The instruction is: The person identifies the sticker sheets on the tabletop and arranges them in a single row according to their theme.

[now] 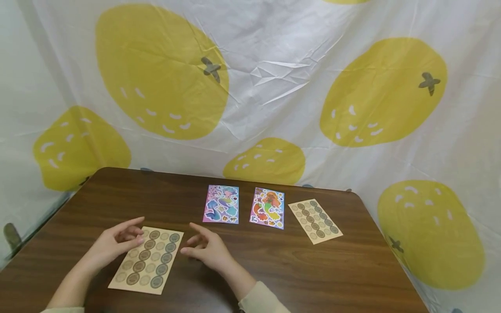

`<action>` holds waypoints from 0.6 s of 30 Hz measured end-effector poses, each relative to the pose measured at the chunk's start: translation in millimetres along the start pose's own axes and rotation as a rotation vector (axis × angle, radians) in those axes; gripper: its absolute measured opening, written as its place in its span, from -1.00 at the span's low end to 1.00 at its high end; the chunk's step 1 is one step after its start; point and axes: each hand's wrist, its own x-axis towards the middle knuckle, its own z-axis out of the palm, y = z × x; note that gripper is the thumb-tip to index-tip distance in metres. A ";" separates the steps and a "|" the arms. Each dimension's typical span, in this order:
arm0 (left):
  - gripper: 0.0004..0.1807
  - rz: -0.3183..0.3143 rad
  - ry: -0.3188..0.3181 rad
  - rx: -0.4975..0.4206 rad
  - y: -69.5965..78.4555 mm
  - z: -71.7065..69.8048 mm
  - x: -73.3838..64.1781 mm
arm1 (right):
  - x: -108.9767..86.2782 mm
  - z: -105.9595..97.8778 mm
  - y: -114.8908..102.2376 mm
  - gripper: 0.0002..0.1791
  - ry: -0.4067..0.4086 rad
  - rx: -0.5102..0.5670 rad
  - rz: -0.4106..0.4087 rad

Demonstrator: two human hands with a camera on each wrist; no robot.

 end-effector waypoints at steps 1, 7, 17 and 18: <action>-0.32 0.002 0.000 0.013 1.4 0.8 0.6 | 0.0 -1.4 0.6 -0.24 0.007 -0.008 -0.010; -0.30 0.025 -0.014 0.037 5.5 7.9 2.8 | -1.8 -9.2 1.6 -0.24 0.022 -0.039 -0.055; -0.26 0.070 -0.009 -0.028 12.0 19.2 5.0 | -13.8 -22.4 -14.2 -0.27 0.046 -0.068 -0.104; -0.25 0.072 -0.010 -0.032 12.9 20.2 5.3 | -16.2 -24.3 -18.4 -0.28 0.045 -0.063 -0.106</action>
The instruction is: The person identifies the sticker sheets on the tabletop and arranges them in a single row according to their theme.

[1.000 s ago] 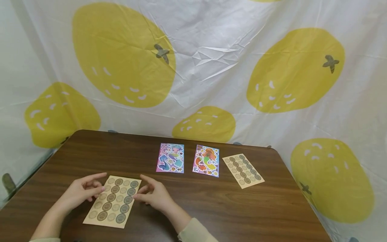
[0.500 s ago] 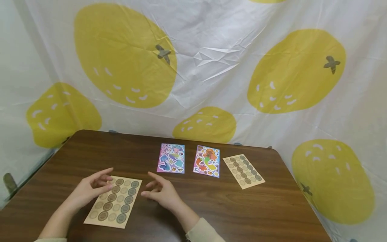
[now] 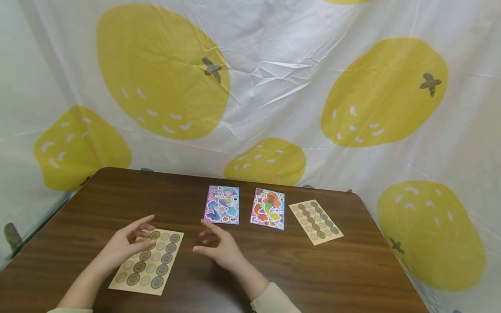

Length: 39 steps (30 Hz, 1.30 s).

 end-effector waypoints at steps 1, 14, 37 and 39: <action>-0.25 -0.001 -0.001 -0.002 1.0 1.1 0.2 | -2.0 -2.3 -5.0 -0.29 0.000 0.005 -0.002; -0.25 -0.010 -0.031 0.005 14.1 18.6 9.4 | -10.6 -23.9 -19.1 -0.32 0.020 0.006 -0.038; -0.19 -0.016 -0.062 -0.074 34.6 57.5 32.8 | -22.2 -69.8 -18.5 -0.36 0.085 -0.005 -0.019; -0.18 -0.027 -0.061 -0.085 35.9 64.0 36.4 | -23.0 -72.7 -18.8 -0.36 0.098 -0.020 -0.013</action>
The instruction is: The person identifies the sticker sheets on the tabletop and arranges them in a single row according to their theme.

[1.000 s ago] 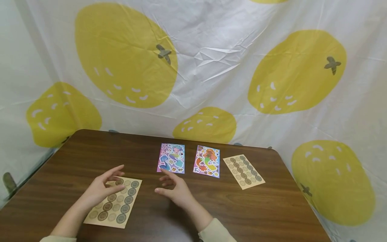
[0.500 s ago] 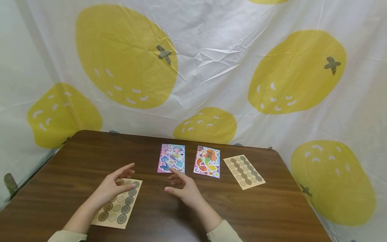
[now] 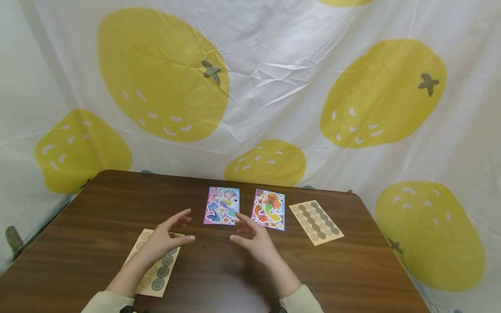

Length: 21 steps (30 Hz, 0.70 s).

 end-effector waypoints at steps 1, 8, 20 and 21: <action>-0.17 -0.003 0.002 -0.002 0.2 3.7 2.1 | -0.4 -1.7 0.1 -0.36 0.006 -0.004 0.006; -0.17 0.021 -0.013 -0.035 9.3 23.1 13.8 | -2.1 -14.9 2.6 -0.36 0.042 -0.016 0.002; -0.21 0.070 -0.049 -0.068 19.7 56.2 24.0 | -5.5 -47.8 42.9 -0.34 0.135 -0.060 0.018; -0.21 0.072 -0.054 -0.071 20.6 58.8 25.0 | -6.2 -50.4 43.6 -0.34 0.134 -0.063 0.013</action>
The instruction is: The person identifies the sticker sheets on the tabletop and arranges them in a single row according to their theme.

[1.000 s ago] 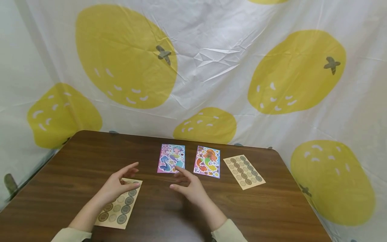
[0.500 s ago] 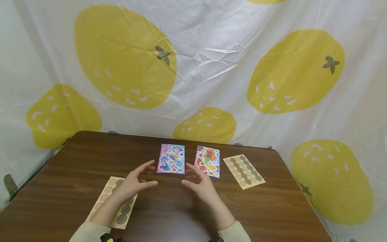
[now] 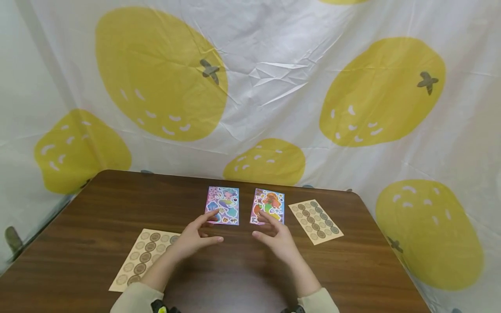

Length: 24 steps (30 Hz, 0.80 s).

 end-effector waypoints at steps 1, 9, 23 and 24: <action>-0.21 0.000 -0.003 0.000 0.3 2.5 0.8 | -0.7 -2.2 0.3 -0.35 0.000 -0.001 0.000; -0.21 0.022 -0.017 -0.036 1.4 20.6 9.0 | -6.9 -19.2 2.4 -0.36 0.053 -0.035 0.029; -0.18 0.046 -0.033 -0.047 1.3 48.1 26.1 | -12.9 -54.4 12.8 -0.32 0.085 -0.085 0.076; -0.18 0.049 -0.034 -0.045 1.8 49.3 27.4 | -13.1 -56.2 12.9 -0.32 0.084 -0.085 0.072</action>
